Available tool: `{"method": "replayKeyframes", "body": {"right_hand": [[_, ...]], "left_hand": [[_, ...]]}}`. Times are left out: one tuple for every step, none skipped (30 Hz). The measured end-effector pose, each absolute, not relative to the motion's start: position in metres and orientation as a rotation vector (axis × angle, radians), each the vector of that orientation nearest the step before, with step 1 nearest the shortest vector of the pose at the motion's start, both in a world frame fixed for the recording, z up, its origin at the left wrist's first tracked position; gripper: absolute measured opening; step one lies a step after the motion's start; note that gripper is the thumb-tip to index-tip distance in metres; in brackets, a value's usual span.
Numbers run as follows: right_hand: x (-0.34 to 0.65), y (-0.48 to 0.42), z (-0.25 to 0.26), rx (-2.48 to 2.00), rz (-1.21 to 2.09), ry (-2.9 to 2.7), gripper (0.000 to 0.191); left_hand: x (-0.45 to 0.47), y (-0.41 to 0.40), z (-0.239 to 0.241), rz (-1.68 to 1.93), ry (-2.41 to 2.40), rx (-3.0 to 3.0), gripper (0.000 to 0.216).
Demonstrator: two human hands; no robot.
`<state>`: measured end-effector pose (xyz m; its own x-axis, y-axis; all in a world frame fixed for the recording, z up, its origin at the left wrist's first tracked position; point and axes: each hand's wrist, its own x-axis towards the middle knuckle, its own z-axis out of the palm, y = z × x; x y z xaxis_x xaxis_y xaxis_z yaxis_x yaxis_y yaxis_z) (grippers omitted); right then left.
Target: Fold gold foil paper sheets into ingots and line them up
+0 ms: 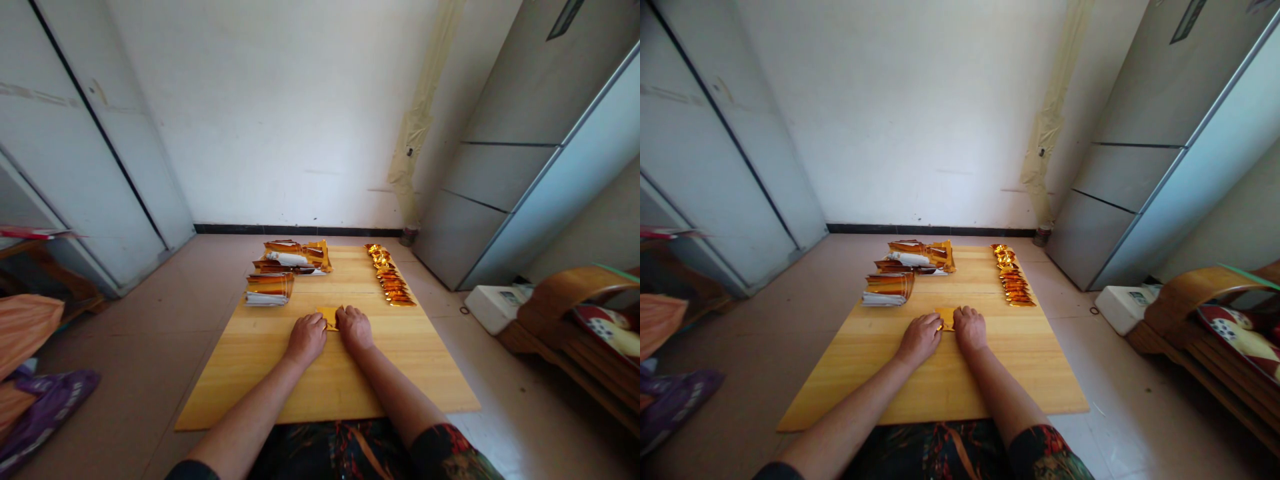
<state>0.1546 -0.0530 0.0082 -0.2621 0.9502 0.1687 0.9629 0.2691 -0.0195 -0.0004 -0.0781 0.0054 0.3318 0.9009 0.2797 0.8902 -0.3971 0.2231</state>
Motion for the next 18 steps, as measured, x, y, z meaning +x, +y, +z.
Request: {"method": "replayKeyframes", "body": {"right_hand": [[0.1547,-0.0532,0.0085,-1.809,-0.129,-2.383,0.013],[0.1548,-0.0534,0.0088,-1.807,-0.127,-2.382,0.014],[0.1548,-0.0536,0.0091,-1.807,-0.123,-2.382,0.015],[0.1548,-0.0538,0.0094,-1.81,-0.121,-2.381,0.015],[0.1548,-0.054,0.0096,-1.815,-0.12,-2.377,0.017],[0.1547,-0.0542,0.0099,-1.819,-0.122,-2.373,0.018],[0.1547,-0.0543,0.0101,-1.818,-0.126,-2.37,0.018],[0.1545,-0.0545,0.0103,-1.815,-0.13,-2.369,0.019],[0.1544,-0.0546,0.0106,-1.811,-0.133,-2.369,0.019],[0.1542,-0.0548,0.0109,-1.807,-0.133,-2.37,0.019],[0.154,-0.055,0.0114,-1.808,-0.13,-2.372,0.018],[0.1538,-0.0551,0.0119,-1.812,-0.124,-2.375,0.018],[0.1537,-0.0553,0.0124,-1.817,-0.119,-2.378,0.017],[0.1536,-0.0554,0.0128,-1.822,-0.116,-2.379,0.017],[0.1537,-0.0555,0.0131,-1.826,-0.115,-2.378,0.017],[0.1539,-0.0555,0.0132,-1.829,-0.116,-2.374,0.017],[0.1543,-0.0555,0.0131,-1.832,-0.119,-2.366,0.017],[0.1548,-0.0554,0.0129,-1.834,-0.125,-2.356,0.018]], "left_hand": [[-0.0004,-0.0778,0.0048,0.569,1.707,2.542,0.018],[-0.0005,-0.0774,0.0042,0.572,1.706,2.549,0.017],[-0.0005,-0.0771,0.0037,0.572,1.708,2.555,0.017],[-0.0006,-0.0768,0.0033,0.569,1.712,2.559,0.016],[-0.0006,-0.0765,0.003,0.564,1.718,2.56,0.016],[-0.0007,-0.0764,0.0027,0.558,1.724,2.56,0.016],[-0.0007,-0.0763,0.0027,0.554,1.727,2.561,0.016],[-0.0007,-0.0763,0.0027,0.553,1.726,2.563,0.015],[-0.0006,-0.0764,0.0029,0.556,1.723,2.567,0.015],[-0.0006,-0.0765,0.0033,0.562,1.719,2.571,0.015],[-0.0005,-0.0767,0.0039,0.567,1.718,2.574,0.015],[-0.0004,-0.077,0.0045,0.571,1.717,2.575,0.015],[-0.0003,-0.0774,0.0053,0.571,1.718,2.575,0.014],[-0.0002,-0.0778,0.0062,0.57,1.72,2.574,0.014],[-0.0001,-0.0784,0.0071,0.566,1.719,2.573,0.014],[-0.0001,-0.0792,0.008,0.564,1.72,2.572,0.014],[-0.0001,-0.08,0.0089,0.563,1.721,2.57,0.014],[-0.0002,-0.081,0.0097,0.565,1.725,2.568,0.014]]}}
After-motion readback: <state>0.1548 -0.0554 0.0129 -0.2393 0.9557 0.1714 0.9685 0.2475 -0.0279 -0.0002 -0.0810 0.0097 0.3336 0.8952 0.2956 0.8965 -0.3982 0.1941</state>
